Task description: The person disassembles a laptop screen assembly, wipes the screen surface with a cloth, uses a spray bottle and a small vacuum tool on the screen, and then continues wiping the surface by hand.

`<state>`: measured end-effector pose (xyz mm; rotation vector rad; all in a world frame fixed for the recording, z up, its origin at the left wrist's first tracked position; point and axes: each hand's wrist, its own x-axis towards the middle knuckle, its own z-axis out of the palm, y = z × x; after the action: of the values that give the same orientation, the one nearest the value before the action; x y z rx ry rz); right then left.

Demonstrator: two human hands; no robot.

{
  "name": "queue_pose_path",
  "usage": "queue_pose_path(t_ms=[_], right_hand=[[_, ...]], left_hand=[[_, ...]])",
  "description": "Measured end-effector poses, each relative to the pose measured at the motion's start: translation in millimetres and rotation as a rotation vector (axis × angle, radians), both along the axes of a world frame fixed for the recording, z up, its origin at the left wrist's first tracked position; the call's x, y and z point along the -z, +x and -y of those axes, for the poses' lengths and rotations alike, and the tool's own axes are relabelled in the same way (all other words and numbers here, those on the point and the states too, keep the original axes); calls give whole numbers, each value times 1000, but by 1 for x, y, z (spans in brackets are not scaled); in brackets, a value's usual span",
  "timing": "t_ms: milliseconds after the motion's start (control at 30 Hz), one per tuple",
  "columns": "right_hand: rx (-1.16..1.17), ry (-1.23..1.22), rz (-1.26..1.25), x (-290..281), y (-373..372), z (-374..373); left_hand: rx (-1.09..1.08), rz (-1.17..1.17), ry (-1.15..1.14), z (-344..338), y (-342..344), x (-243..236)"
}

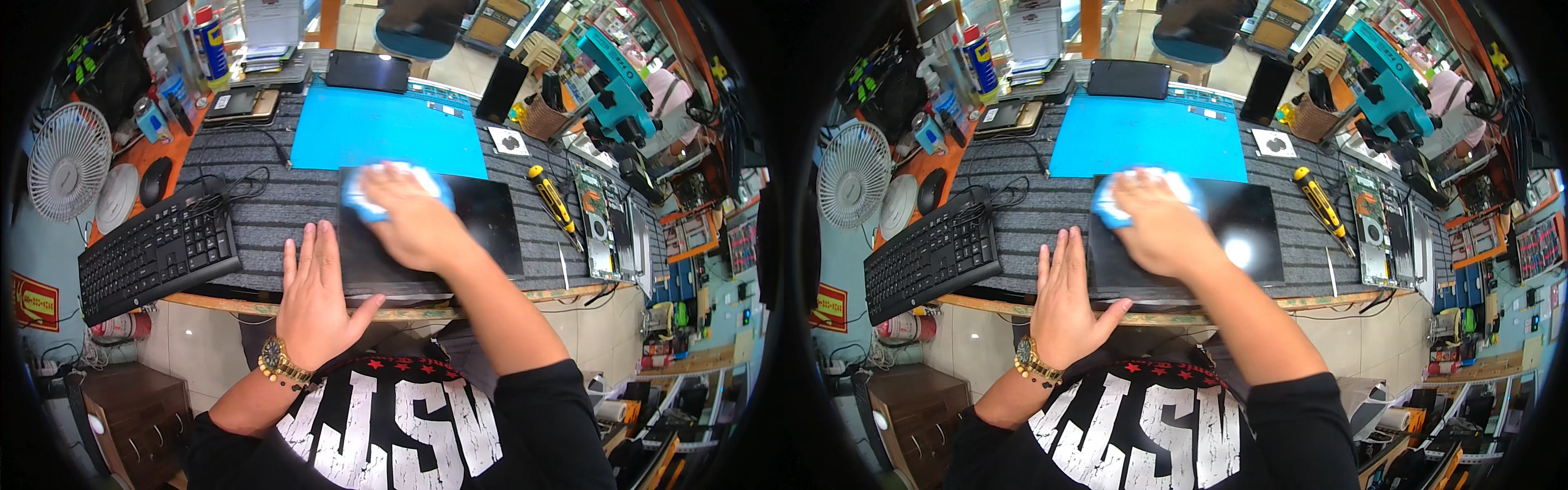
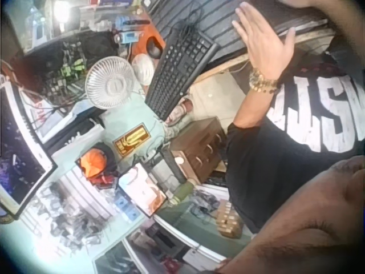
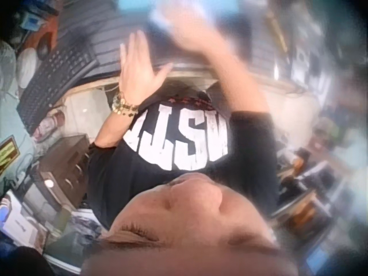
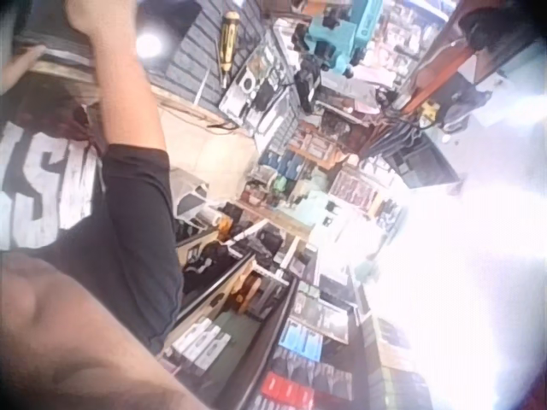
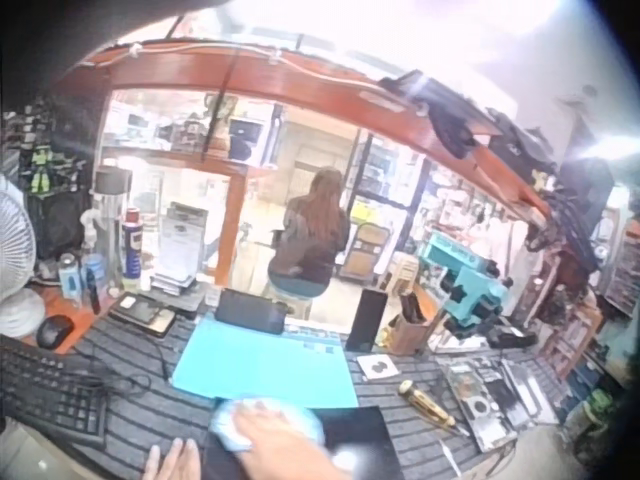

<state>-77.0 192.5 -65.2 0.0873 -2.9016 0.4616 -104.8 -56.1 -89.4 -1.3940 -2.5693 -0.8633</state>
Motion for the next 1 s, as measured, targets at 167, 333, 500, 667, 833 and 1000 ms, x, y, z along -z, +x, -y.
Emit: queue_pose_path(t_ms=[167,333,500,667,833,1000], right_hand=[[430,77,29,-3,95,-97],[260,31,58,-7,60,-56],[-78,16,-17,-5,-21,10],[-318,45,110,-24,15,34],[-163,12,148,-17,38,-9],[-163,62,50,-11,15,15]], left_hand=[[13,17,-15,-4,4,-4],[10,34,-10,1,2,-2],[73,181,332,16,-10,-3],[75,410,575,24,-15,2],[95,389,627,20,-17,2],[28,504,651,19,-13,1]])
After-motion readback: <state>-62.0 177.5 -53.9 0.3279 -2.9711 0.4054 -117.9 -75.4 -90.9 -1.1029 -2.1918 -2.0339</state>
